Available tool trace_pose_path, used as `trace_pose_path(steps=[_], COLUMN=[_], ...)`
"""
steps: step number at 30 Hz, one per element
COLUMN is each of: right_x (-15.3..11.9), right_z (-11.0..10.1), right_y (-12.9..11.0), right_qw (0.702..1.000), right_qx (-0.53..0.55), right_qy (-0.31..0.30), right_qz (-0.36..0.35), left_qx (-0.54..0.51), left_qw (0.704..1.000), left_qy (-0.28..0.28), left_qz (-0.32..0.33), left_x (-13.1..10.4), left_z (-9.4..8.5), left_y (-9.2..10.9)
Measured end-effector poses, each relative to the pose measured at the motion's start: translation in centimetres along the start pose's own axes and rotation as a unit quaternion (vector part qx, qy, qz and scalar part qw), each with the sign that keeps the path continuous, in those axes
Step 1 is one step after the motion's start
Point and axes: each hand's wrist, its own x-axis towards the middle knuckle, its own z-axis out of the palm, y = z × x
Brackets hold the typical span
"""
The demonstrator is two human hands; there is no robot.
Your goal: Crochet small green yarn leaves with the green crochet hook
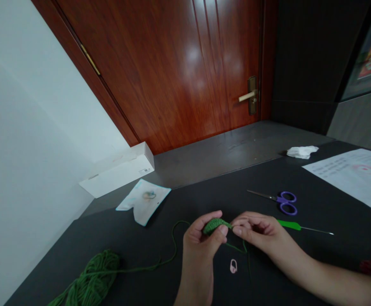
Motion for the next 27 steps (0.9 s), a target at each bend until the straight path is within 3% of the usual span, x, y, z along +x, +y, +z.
trace_pose_path(steps=[6, 8, 10, 11, 12, 16, 19, 25, 27], right_x=[-1.2, -1.4, -1.4, -1.4, -1.2, -0.8, -0.8, -1.9, -2.2], right_z=[-0.8, -1.2, -1.7, -1.9, -2.0, -2.4, -2.4, -2.2, -2.4], right_y=[-0.4, -0.7, -1.2, -1.5, -1.8, -2.8, -3.0, -2.2, -2.3], right_qw=[0.975, 0.921, 0.834, 0.802, 0.791, 0.818, 0.839, 0.817, 0.825], right_qx=[-0.174, -0.296, -0.417, -0.452, -0.464, -0.43, -0.403, -0.409, -0.398], right_qy=[-0.036, -0.035, -0.012, 0.002, 0.019, 0.079, 0.071, 0.03, 0.015], right_qz=[-0.136, -0.252, -0.361, -0.391, -0.399, -0.374, -0.359, -0.405, -0.401], left_qx=[0.025, 0.061, 0.085, 0.088, 0.093, 0.104, 0.101, 0.089, 0.091], left_qw=[0.998, 0.995, 0.994, 0.994, 0.993, 0.993, 0.993, 0.99, 0.988], left_qy=[0.056, 0.065, 0.061, 0.056, 0.052, 0.035, 0.031, 0.036, 0.015], left_qz=[0.028, 0.036, 0.04, 0.04, 0.041, 0.048, 0.06, 0.1, 0.125], left_x=[0.1, 0.2, 0.2, 0.2, 0.1, -0.1, -0.1, -0.4, -0.5], left_z=[-0.2, -0.4, -0.4, -0.4, -0.3, 0.1, 0.3, 0.1, 0.0], left_y=[-0.1, -0.3, -0.5, -0.4, -0.4, -0.2, -0.2, 0.3, 0.7])
